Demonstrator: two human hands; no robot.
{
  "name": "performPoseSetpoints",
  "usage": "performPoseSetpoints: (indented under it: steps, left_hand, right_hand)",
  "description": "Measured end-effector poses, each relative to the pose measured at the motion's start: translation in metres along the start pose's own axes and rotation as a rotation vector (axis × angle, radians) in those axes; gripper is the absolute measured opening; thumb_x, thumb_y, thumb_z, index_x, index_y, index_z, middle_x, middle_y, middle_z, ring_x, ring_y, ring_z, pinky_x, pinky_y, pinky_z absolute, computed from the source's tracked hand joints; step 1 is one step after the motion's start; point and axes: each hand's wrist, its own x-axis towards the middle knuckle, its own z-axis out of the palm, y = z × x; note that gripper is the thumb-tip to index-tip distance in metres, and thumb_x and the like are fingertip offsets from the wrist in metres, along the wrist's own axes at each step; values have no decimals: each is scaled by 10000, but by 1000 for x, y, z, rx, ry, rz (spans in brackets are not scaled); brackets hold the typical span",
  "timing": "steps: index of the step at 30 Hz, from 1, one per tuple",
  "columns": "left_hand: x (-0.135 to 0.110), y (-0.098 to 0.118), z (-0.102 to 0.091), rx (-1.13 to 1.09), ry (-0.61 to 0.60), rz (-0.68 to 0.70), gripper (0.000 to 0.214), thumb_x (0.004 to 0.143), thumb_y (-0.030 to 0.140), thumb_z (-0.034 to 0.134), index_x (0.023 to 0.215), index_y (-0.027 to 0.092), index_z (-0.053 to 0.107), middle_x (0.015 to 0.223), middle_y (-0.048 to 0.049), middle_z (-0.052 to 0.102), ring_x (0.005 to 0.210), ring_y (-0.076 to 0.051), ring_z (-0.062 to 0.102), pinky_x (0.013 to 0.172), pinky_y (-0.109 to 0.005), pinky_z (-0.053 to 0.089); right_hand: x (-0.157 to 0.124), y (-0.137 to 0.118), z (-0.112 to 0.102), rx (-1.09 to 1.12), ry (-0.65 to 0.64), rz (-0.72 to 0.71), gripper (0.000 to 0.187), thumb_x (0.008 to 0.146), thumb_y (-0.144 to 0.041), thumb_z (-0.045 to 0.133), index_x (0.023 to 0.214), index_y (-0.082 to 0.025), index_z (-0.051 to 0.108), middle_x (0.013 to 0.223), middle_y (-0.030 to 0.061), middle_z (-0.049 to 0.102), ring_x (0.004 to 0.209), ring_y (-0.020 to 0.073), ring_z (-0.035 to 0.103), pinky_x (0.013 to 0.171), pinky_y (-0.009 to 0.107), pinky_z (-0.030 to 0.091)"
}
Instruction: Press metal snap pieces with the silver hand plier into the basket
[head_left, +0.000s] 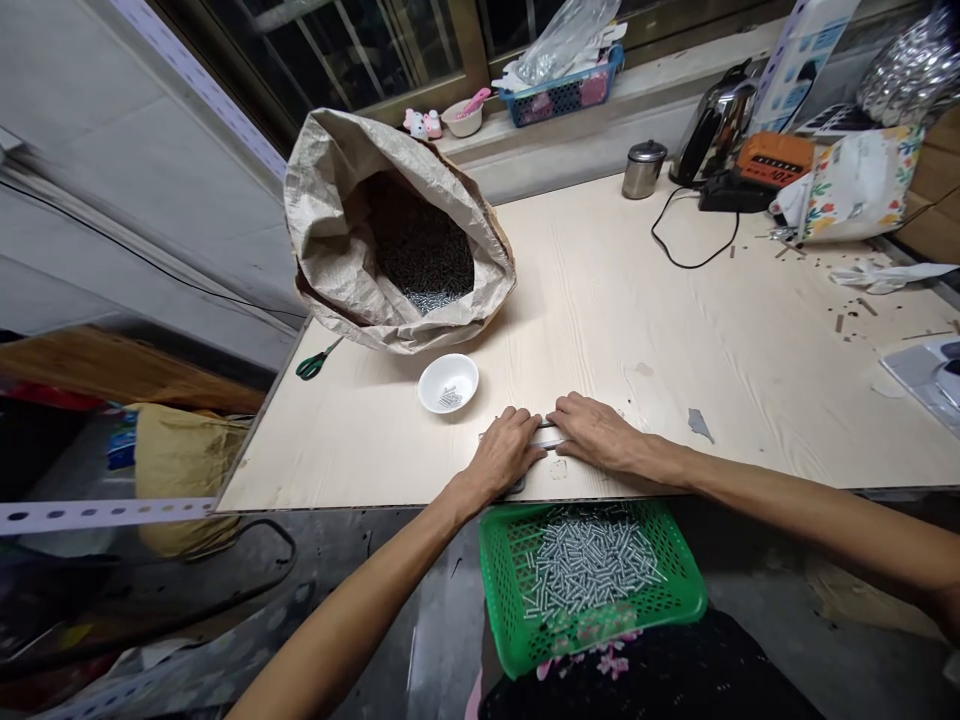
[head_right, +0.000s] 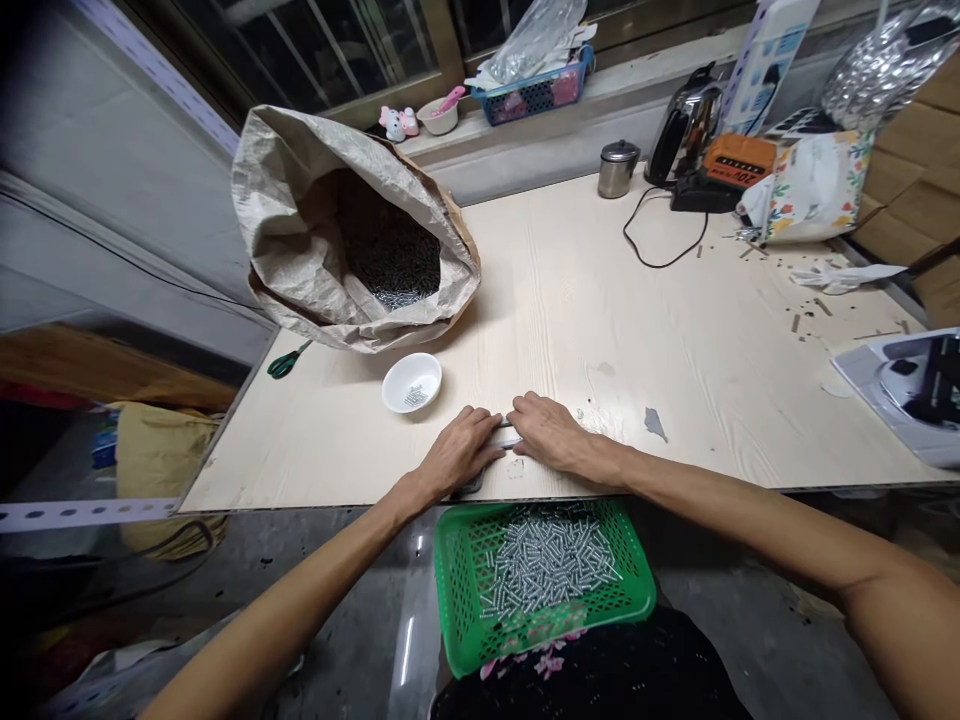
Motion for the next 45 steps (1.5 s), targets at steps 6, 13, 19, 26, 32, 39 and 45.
performPoseSetpoints:
  steps: [6, 13, 19, 26, 32, 39, 45]
  left_hand:
    - [-2, 8, 10, -52, 61, -95, 189, 909, 285, 500, 990, 155, 611, 958, -90, 621, 961, -231, 532, 850, -379, 453]
    - [-47, -15, -4, -216, 450, -429, 266, 915, 344, 469, 1038, 174, 633, 1052, -94, 601, 1010, -208, 559, 863, -322, 444]
    - [-61, -12, -2, -286, 66, -768, 357, 780, 498, 599, 607, 185, 605, 721, -47, 635, 725, -186, 585, 605, -259, 359]
    - [-38, -20, -7, -269, -153, -755, 215, 731, 386, 633, 644, 190, 630, 707, -62, 667, 725, -215, 618, 576, -265, 329]
    - [-58, -14, -20, -181, -92, -685, 136, 774, 286, 600, 726, 180, 671, 836, -77, 690, 800, -210, 621, 639, -269, 382]
    - [-53, -9, -52, -37, 100, -519, 218, 885, 317, 515, 910, 198, 696, 944, -76, 660, 872, -220, 587, 671, -293, 406]
    - [-2, -96, -50, 293, 65, -555, 318, 912, 157, 374, 897, 140, 692, 989, -140, 633, 972, -256, 539, 684, -312, 428]
  right_hand:
    - [6, 0, 11, -8, 2, 8, 47, 881, -207, 575, 859, -173, 597, 866, 67, 601, 833, 208, 526, 748, 351, 444]
    - [-10, 8, -10, 124, 151, -69, 639, 844, -396, 628, 1385, -195, 353, 1360, 168, 428, 1226, 304, 385, 924, 481, 408]
    - [-2, -13, 10, 86, 120, 1, 279, 863, -274, 613, 1128, -201, 568, 1027, 86, 586, 940, 239, 488, 769, 370, 405]
    - [11, -11, 30, -38, 124, -18, 97, 925, -187, 508, 861, -185, 581, 868, 36, 595, 817, 189, 483, 709, 315, 322]
    - [12, -2, 32, -3, 217, 0, 140, 932, -175, 463, 829, -190, 556, 844, 37, 590, 782, 190, 475, 682, 315, 322]
    - [12, -4, 30, 27, 248, 6, 161, 935, -172, 442, 808, -192, 539, 828, 41, 583, 753, 183, 480, 672, 305, 328]
    - [12, -5, 35, 27, 290, 6, 168, 935, -165, 433, 830, -190, 561, 817, 42, 582, 754, 191, 484, 668, 315, 333]
